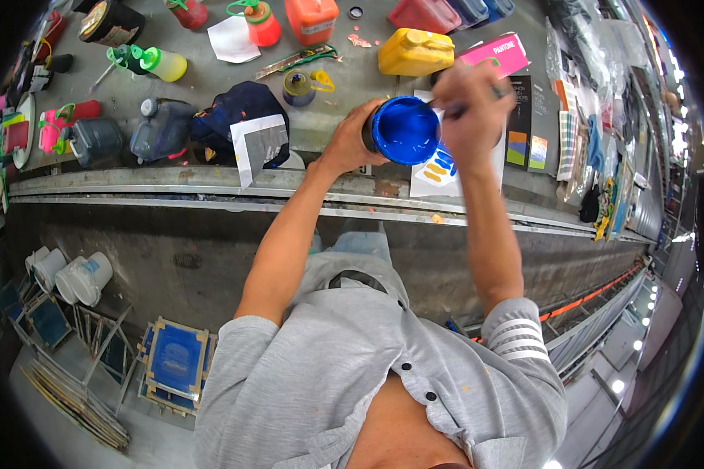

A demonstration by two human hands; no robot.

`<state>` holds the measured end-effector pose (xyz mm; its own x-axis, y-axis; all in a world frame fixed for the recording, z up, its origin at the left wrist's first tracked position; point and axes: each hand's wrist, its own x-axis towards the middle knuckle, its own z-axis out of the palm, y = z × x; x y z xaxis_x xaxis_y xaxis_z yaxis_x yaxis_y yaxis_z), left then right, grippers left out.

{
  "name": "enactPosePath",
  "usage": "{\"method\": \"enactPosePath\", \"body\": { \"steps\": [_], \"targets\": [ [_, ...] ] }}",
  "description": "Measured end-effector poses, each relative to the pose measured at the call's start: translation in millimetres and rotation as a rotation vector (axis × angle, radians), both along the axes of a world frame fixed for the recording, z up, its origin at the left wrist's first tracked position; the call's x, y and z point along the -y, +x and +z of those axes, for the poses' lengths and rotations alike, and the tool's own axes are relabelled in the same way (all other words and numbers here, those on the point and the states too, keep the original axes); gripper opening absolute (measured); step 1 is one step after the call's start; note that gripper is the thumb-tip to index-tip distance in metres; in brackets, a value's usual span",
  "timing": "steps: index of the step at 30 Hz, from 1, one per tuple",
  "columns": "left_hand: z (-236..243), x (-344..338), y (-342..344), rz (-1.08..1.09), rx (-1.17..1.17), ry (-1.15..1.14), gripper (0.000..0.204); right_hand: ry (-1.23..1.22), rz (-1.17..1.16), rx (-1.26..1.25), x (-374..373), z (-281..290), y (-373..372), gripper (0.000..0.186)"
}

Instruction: The person mixes blue paint in a blue plastic container using a black stir stick. They repeatedly stir the mixture, scrape the sides of the container, and occasionally lift the stick to check the paint's consistency. The person also briefly handles a white paper with blue paint smears and a small blue bottle.

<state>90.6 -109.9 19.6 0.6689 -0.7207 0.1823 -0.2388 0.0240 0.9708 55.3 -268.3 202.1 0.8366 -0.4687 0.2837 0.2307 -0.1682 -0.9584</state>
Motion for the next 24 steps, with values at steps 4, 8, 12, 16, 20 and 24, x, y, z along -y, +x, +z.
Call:
{"method": "enactPosePath", "body": {
  "steps": [4, 8, 12, 16, 20, 24],
  "targets": [
    [-1.2, -2.8, 1.3, 0.002, 0.015, 0.009, 0.102, 0.137, 0.168, -0.268, 5.6, 14.3, -24.4, 0.025],
    [-4.1, 2.0, -0.5, 0.010, 0.016, -0.001, 0.103, 0.080, 0.070, 0.091, 20.2, 36.6, -2.8, 0.029],
    [-0.8, -1.2, 2.0, 0.005, -0.001, 0.039, 0.104, 0.199, 0.035, -0.124, -15.6, -17.2, -27.6, 0.035],
    [-4.3, 0.4, -1.6, 0.024, 0.015, -0.002, 0.103, 0.476, 0.215, 0.048, 41.7, 37.2, -18.5, 0.034],
    [0.7, -2.3, -0.2, -0.001, -0.005, 0.033, 0.103, 0.071, -0.002, -0.064, -13.2, -22.2, -22.0, 0.024],
    [2.0, -5.5, -0.6, 0.002, 0.003, 0.021, 0.103, 0.440, 0.182, -0.027, 29.5, 25.7, -25.5, 0.028]
  ]
}}
